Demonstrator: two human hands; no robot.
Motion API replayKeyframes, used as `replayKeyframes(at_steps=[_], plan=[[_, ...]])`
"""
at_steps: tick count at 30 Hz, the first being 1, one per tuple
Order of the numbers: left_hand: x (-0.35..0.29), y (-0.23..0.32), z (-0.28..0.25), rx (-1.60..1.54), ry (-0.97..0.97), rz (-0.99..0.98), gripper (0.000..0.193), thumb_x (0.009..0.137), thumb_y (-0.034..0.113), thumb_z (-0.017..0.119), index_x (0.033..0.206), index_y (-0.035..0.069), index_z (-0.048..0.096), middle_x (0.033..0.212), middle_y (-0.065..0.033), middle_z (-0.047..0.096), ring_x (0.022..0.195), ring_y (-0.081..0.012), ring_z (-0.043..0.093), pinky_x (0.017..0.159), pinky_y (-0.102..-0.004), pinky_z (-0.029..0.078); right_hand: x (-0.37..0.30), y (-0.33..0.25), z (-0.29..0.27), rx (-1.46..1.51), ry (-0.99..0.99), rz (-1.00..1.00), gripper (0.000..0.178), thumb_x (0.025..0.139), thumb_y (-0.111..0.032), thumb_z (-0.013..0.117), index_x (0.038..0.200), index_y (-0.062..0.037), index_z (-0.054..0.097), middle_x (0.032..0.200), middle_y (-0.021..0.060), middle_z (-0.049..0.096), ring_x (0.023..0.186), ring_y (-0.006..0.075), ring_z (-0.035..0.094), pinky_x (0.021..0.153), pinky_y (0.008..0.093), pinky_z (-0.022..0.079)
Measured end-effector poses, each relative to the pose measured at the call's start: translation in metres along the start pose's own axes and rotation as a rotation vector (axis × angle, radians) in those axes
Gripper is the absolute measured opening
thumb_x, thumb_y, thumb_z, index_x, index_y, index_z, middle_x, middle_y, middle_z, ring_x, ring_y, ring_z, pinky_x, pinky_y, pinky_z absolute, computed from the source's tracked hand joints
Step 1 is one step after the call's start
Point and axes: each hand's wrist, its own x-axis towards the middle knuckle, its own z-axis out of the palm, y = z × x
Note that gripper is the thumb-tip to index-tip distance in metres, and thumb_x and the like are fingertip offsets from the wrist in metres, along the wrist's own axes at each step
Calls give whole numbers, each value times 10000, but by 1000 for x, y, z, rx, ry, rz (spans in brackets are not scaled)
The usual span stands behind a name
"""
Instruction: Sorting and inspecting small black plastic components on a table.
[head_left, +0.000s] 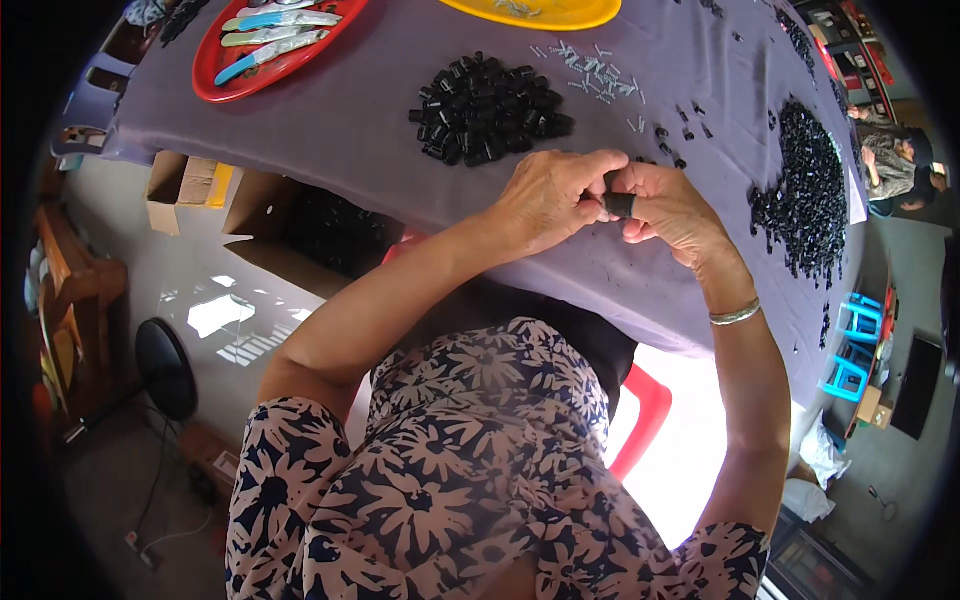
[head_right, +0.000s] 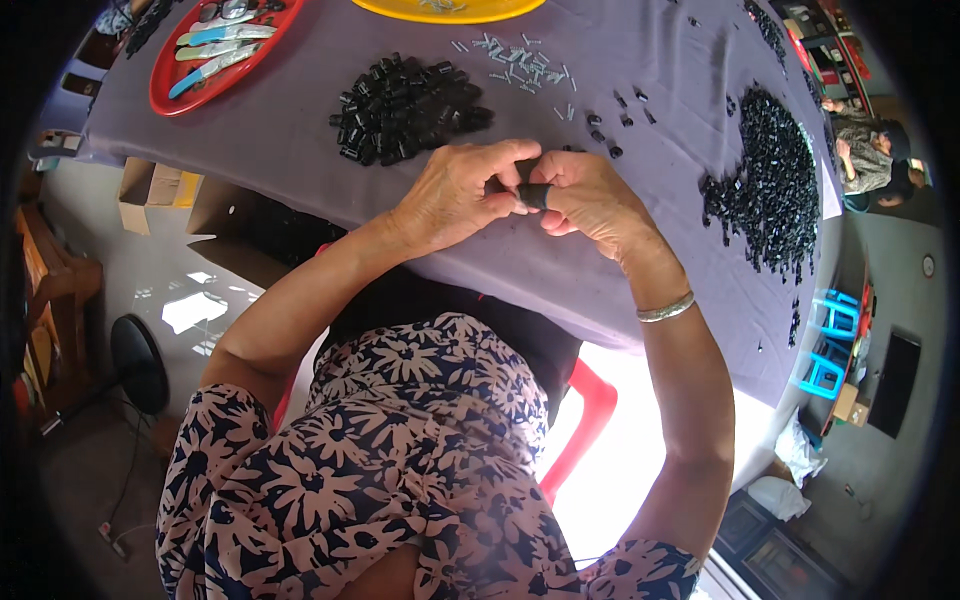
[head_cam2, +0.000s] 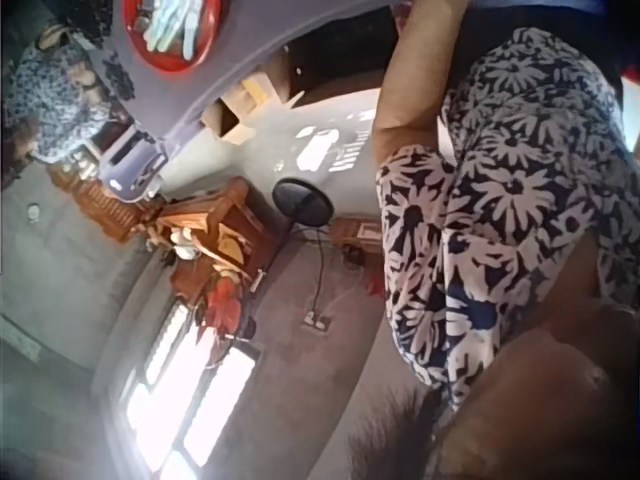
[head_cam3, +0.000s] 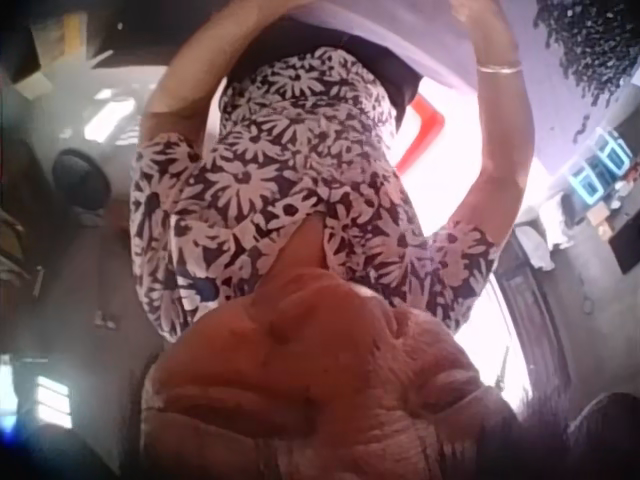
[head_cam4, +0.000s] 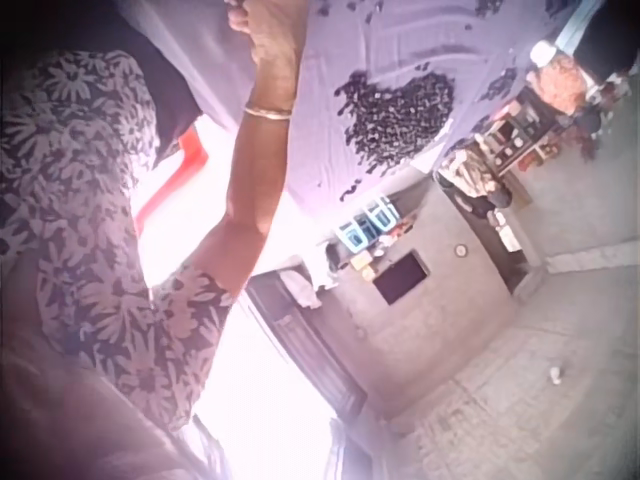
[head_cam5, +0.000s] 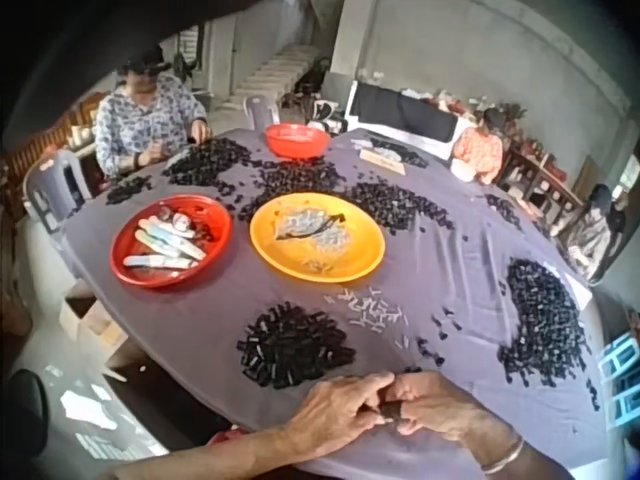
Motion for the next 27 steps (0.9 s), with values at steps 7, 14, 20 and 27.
replayKeyframes(at_steps=[7, 14, 20, 27], plan=[[2, -2, 3, -36, 41, 90, 491, 693, 16, 742, 1158, 52, 590, 783, -80, 669, 716, -237, 640, 632, -340, 503, -3, 13, 2, -26, 34, -116, 141, 817, -106, 668, 922, -16, 638, 743, 28, 591, 566, 92, 528, 519, 226, 458], [8, -6, -14, 225, 280, 284, 180, 708, 55, 715, 876, 85, 660, 753, -46, 615, 712, -257, 605, 665, -379, 454, -34, 41, -7, 423, 429, -332, 164, 922, -165, 514, 918, -13, 577, 689, 48, 558, 478, 88, 475, 360, 213, 363], [17, -19, -51, 609, 566, 238, 185, 712, 27, 690, 877, 112, 683, 849, 0, 607, 838, -240, 565, 816, -398, 393, -52, 105, -55, 756, 684, -455, 359, 996, -290, 410, 704, -82, 421, 504, -20, 289, 365, 65, 233, 291, 208, 186], [18, -2, -29, 463, 548, 314, 318, 706, 17, 696, 1012, 81, 639, 1016, -75, 592, 938, -287, 558, 824, -400, 418, -32, 95, -48, 591, 821, -536, 134, 921, -73, 514, 828, -74, 610, 537, -64, 358, 427, 12, 232, 370, 183, 159]])
